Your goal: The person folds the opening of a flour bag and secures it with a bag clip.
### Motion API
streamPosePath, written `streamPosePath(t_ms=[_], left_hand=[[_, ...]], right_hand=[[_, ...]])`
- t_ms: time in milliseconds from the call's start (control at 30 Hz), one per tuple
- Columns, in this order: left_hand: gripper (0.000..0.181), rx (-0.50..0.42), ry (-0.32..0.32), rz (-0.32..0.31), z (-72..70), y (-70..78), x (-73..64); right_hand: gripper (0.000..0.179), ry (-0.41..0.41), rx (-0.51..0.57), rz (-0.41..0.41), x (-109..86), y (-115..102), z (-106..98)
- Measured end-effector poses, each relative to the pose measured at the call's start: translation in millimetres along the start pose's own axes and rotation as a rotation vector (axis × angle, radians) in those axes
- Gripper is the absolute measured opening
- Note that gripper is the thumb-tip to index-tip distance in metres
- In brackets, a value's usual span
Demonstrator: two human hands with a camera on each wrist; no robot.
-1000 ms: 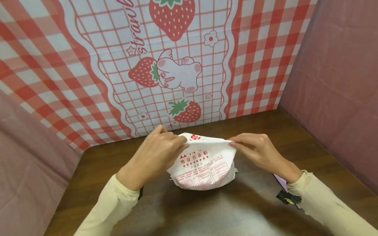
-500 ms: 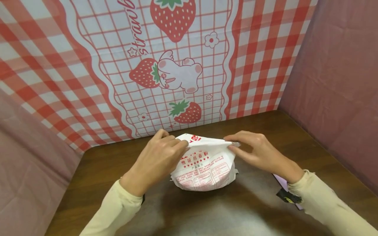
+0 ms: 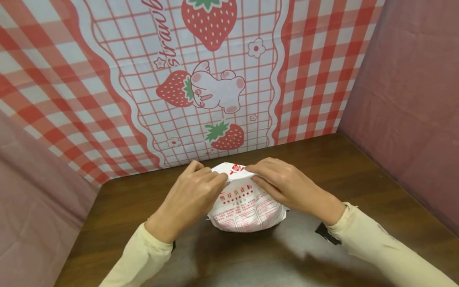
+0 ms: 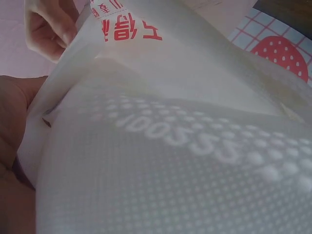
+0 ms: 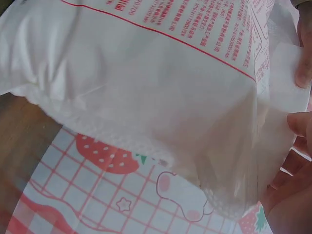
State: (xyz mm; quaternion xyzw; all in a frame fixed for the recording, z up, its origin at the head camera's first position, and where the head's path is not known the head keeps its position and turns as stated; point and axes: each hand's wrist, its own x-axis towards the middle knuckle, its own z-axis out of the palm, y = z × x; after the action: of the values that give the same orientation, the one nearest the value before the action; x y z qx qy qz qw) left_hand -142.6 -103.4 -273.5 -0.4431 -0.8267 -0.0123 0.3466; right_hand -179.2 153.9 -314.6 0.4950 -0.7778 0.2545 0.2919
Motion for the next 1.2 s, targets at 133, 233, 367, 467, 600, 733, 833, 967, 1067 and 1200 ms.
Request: streamPosePath(t_ms=[133, 233, 367, 467, 600, 733, 833, 967, 1067, 1200], left_hand=[[0.020, 0.001, -0.001, 0.004, 0.9, 1.2, -1.0], [0.019, 0.002, 0.007, 0.005, 1.8, 1.0, -1.6], [0.020, -0.022, 0.021, -0.001, 3.0, -0.2, -2.8], [0.020, -0.033, 0.019, -0.007, 3.6, -0.7, -3.5], [0.014, 0.056, 0.020, -0.049, 1.2, 3.9, 0.0], [0.006, 0.185, 0.005, -0.097, -2.4, 16.0, 8.9], [0.007, 0.210, -0.021, -0.106, -0.4, 21.5, 15.3], [0.011, 0.159, -0.021, -0.104, 4.9, 19.3, 17.0], [0.013, 0.117, 0.002, -0.084, 7.3, 15.9, 14.5], [0.012, 0.099, 0.021, -0.050, 9.4, 12.9, 10.6]], right_hand=[[0.030, 0.008, 0.006, -0.025, 5.6, -3.7, 3.7], [0.032, 0.020, -0.004, -0.054, 11.0, -7.3, 5.9], [0.030, 0.032, -0.034, -0.084, 15.7, -8.6, 7.5], [0.029, 0.044, -0.056, -0.108, 16.5, -7.5, 7.7], [0.022, 0.057, -0.085, -0.142, 18.5, -6.9, 8.2], [0.017, 0.081, -0.122, -0.161, 21.4, -8.8, 9.6], [0.020, 0.112, -0.140, -0.171, 21.9, -10.4, 11.0], [0.021, 0.156, -0.135, -0.192, 21.1, -9.9, 13.7], [0.019, 0.167, -0.130, -0.205, 19.5, -8.4, 14.8], [0.022, 0.143, -0.125, -0.201, 15.5, -6.4, 13.7]])
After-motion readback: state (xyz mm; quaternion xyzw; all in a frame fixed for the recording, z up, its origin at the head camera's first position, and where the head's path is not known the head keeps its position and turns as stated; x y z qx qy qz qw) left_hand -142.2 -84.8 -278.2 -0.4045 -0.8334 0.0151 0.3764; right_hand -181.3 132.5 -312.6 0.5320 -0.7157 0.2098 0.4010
